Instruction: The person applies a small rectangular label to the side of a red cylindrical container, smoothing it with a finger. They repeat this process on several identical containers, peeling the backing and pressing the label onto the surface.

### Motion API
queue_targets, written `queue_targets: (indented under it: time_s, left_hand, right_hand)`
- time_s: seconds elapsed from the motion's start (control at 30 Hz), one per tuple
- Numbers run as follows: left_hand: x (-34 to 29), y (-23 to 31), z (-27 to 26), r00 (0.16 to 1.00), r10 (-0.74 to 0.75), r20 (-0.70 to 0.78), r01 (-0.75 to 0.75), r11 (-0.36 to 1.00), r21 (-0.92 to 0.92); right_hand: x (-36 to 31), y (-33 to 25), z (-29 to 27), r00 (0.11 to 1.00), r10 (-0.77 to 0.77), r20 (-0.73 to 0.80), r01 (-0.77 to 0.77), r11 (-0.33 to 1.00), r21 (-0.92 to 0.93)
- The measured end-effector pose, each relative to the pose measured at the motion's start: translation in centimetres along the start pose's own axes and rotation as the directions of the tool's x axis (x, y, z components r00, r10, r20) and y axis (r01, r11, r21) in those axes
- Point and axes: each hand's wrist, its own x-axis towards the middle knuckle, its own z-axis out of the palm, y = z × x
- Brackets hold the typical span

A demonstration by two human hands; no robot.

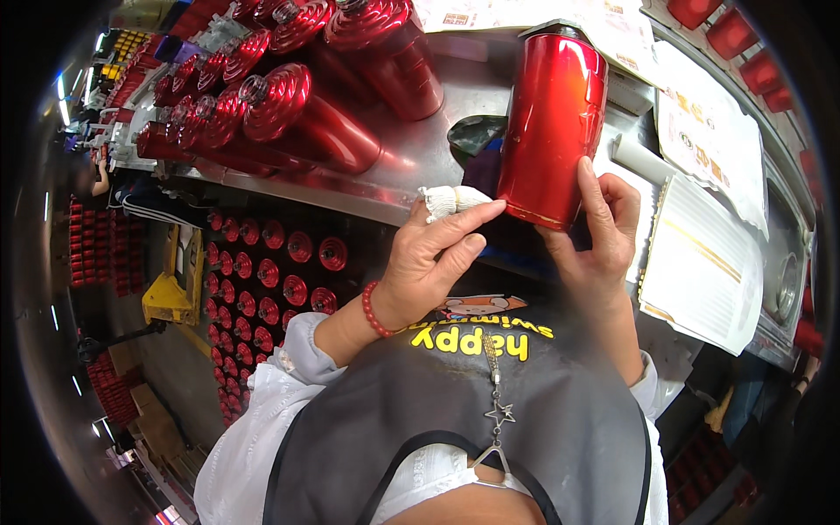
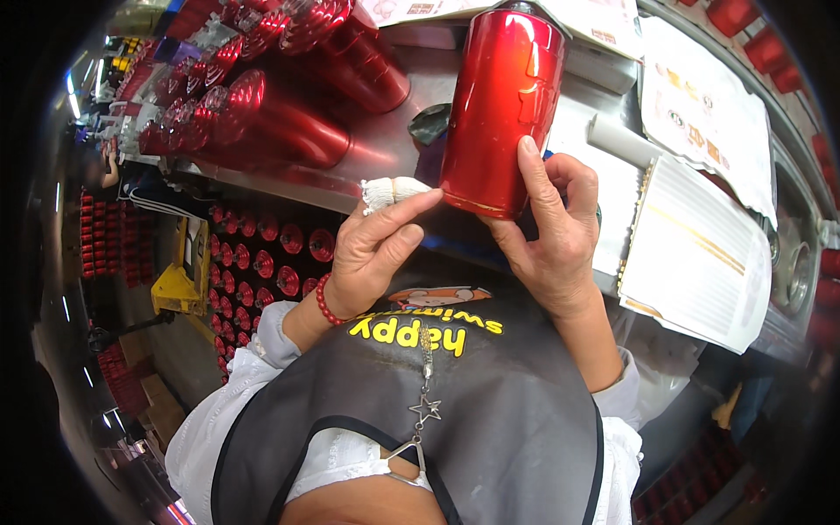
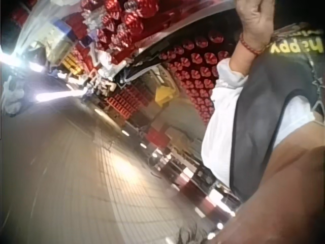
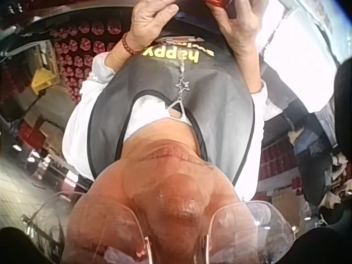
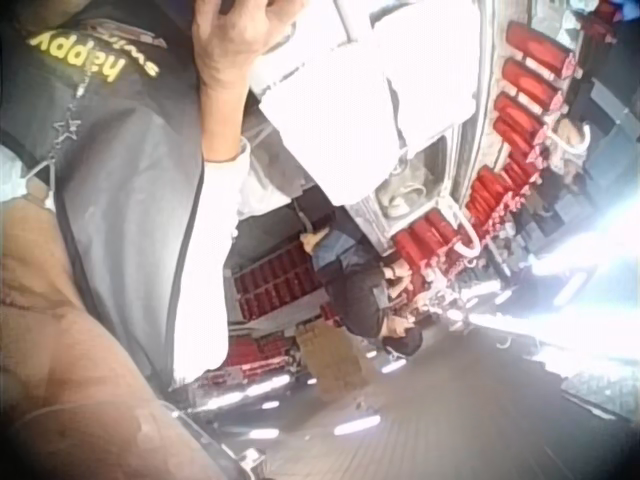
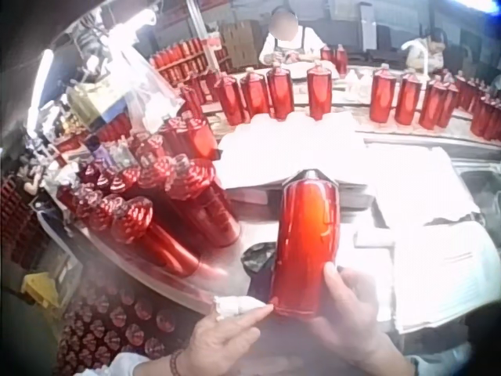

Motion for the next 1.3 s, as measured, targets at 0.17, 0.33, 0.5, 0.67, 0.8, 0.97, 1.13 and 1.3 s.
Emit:
queue_targets:
  time_s: [0.17,0.33,0.5,0.67,0.8,0.97,1.13,1.3]
  left_hand:
    - [0.1,0.2,0.0,0.999,0.033,0.018,-0.034,0.998,0.046]
    - [0.1,0.9,0.0,0.999,0.044,0.031,-0.047,0.995,0.089]
    - [0.1,1.2,0.0,0.998,0.034,0.060,-0.039,0.996,0.085]
    - [-0.5,0.5,-0.2,0.997,-0.064,0.051,0.065,0.998,-0.008]
    - [0.0,1.2,-0.1,0.999,0.038,0.033,-0.041,0.993,0.111]
    - [0.5,0.3,-0.1,0.986,-0.160,-0.037,0.154,0.980,-0.124]
    - [3.6,-0.8,-1.0,0.892,-0.406,0.200,0.451,0.835,-0.315]
    - [5.3,-0.8,-2.0,0.817,-0.433,0.380,0.565,0.733,-0.379]
  right_hand:
    - [0.0,0.0,0.0,1.000,-0.002,-0.009,0.002,1.000,-0.012]
    - [0.0,0.0,0.2,1.000,-0.011,-0.020,0.011,1.000,-0.015]
    - [0.2,-0.1,0.0,1.000,-0.014,-0.014,0.014,1.000,-0.023]
    - [0.2,-0.1,-0.1,1.000,-0.014,-0.010,0.014,1.000,-0.016]
    - [0.1,-0.1,0.0,1.000,-0.004,-0.012,0.004,1.000,-0.004]
    - [0.0,-0.1,0.0,1.000,0.016,0.000,-0.016,1.000,0.011]
    - [0.0,0.0,-0.2,1.000,0.023,0.017,-0.024,0.999,0.030]
    - [-0.1,0.0,-0.1,0.999,0.039,0.024,-0.040,0.998,0.046]
